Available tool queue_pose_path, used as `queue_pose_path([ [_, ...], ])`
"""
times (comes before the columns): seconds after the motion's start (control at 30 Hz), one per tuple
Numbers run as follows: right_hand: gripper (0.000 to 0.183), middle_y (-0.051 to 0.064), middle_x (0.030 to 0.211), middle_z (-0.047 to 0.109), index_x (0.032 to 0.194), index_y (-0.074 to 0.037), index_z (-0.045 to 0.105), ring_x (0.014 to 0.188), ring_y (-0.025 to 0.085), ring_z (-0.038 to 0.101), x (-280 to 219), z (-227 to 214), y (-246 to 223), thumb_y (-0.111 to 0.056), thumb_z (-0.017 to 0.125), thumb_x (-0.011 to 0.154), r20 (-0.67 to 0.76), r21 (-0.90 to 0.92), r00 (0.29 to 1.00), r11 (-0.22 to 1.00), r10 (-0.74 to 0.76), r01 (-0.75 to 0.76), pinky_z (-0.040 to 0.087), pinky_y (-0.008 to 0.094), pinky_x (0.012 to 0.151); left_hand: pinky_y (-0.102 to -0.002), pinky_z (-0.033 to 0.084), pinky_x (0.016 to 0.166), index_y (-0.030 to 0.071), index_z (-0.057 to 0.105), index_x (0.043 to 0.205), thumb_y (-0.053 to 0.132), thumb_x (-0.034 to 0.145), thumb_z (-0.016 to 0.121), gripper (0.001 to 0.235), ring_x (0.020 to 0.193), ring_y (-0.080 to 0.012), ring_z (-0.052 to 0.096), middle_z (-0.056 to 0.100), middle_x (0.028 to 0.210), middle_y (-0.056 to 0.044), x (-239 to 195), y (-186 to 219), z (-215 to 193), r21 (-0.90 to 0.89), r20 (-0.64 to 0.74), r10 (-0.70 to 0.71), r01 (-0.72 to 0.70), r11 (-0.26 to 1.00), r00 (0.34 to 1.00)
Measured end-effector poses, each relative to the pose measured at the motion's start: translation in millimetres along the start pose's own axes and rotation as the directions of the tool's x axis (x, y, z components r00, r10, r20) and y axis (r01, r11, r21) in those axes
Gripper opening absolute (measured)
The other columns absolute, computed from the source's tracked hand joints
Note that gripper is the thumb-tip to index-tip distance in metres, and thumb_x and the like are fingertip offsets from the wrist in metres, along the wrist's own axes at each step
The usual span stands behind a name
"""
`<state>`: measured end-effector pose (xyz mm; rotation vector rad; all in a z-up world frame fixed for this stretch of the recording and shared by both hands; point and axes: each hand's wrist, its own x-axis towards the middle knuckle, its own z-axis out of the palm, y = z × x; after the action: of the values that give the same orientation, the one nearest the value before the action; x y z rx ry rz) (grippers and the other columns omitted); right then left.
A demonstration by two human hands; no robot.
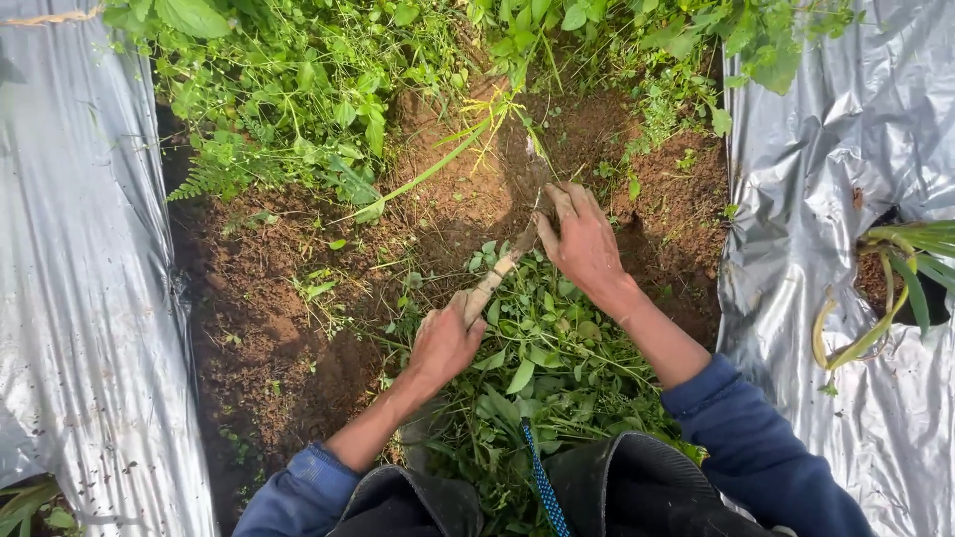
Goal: The person weeds a garden bed covered with plastic mulch, using a hand hoe to loosen the soil and remove unwanted plants. They also pull weeds by hand and clear debris from around the base of the crop plants.
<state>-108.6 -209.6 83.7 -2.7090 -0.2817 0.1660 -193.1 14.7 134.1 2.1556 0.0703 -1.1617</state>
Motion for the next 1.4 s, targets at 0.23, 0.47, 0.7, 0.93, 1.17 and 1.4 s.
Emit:
queue_pose_path([
  [0.23,0.03,0.022,0.107,0.066,0.119,0.007,0.069,0.103,0.04,0.072,-31,34,4,-0.01,0.054,0.099,-0.085,-0.069,0.996,0.997,0.018,-0.024,0.055,0.057,0.099,-0.066,0.048,0.097,-0.012,0.04,0.15,0.028,0.098,0.052,0.066,0.114,-0.0518,0.063,0.067,0.111,-0.037,-10,-4,17,-0.036,-0.012,0.019,-0.019,0.999,1.0],
  [0.47,0.035,0.021,0.098,0.074,0.106,-0.005,0.077,0.091,0.037,0.077,-77,25,-47,-0.031,0.054,0.098,0.417,0.109,0.909,0.993,0.004,-0.054,0.062,0.056,0.083,-0.067,0.047,0.099,-0.015,0.038,0.15,0.024,0.099,0.051,0.065,0.124,-0.054,0.057,0.063,0.118,-0.042,4,-12,13,-0.179,-0.156,-0.032,0.003,0.984,0.987],
  [0.7,0.032,0.024,0.119,0.068,0.107,-0.005,0.074,0.099,0.044,0.072,17,12,-76,-0.032,0.061,0.096,0.504,-0.03,0.853,0.984,-0.137,0.176,0.059,0.059,0.08,-0.064,0.05,0.088,-0.003,0.038,0.149,0.03,0.101,0.052,0.06,0.115,-0.059,0.06,0.064,0.111,-0.038,-13,-42,-13,-0.34,-0.3,-0.123,0.015,0.94,0.946],
  [0.93,0.046,0.032,0.143,0.049,0.142,0.009,0.048,0.124,0.044,0.058,109,-39,-280,0.003,0.046,0.096,0.311,0.283,0.577,0.653,-0.756,0.703,0.06,0.048,0.087,-0.062,0.051,0.083,0.0,0.045,0.137,0.035,0.103,0.053,0.05,0.107,-0.0575,0.064,0.067,0.101,-0.033,-29,-120,37,-0.357,-0.252,-0.217,0.118,0.927,0.943],
  [1.17,0.066,0.018,0.17,0.004,0.167,-0.001,0.009,0.156,0.037,0.006,219,68,-331,0.0,0.036,0.107,0.098,-0.577,0.886,0.7,-0.453,0.422,0.012,0.058,0.128,-0.027,0.047,0.035,0.015,0.044,0.123,0.032,0.107,0.056,0.026,0.048,-0.0112,0.048,0.057,0.08,-0.001,-54,-180,60,-0.404,-0.135,-0.264,0.19,0.895,0.955],
  [1.4,0.031,-0.005,0.054,0.044,0.111,0.004,0.067,0.04,0.01,0.038,251,90,-261,-0.012,0.04,0.11,-0.068,-0.349,0.794,0.76,-0.604,0.549,0.031,0.03,0.032,-0.037,0.057,0.054,0.024,0.032,0.149,0.037,0.106,0.049,0.048,0.069,-0.0178,0.055,0.06,0.096,-0.006,-106,-182,53,-0.434,-0.077,-0.337,0.273,0.859,0.938],
])
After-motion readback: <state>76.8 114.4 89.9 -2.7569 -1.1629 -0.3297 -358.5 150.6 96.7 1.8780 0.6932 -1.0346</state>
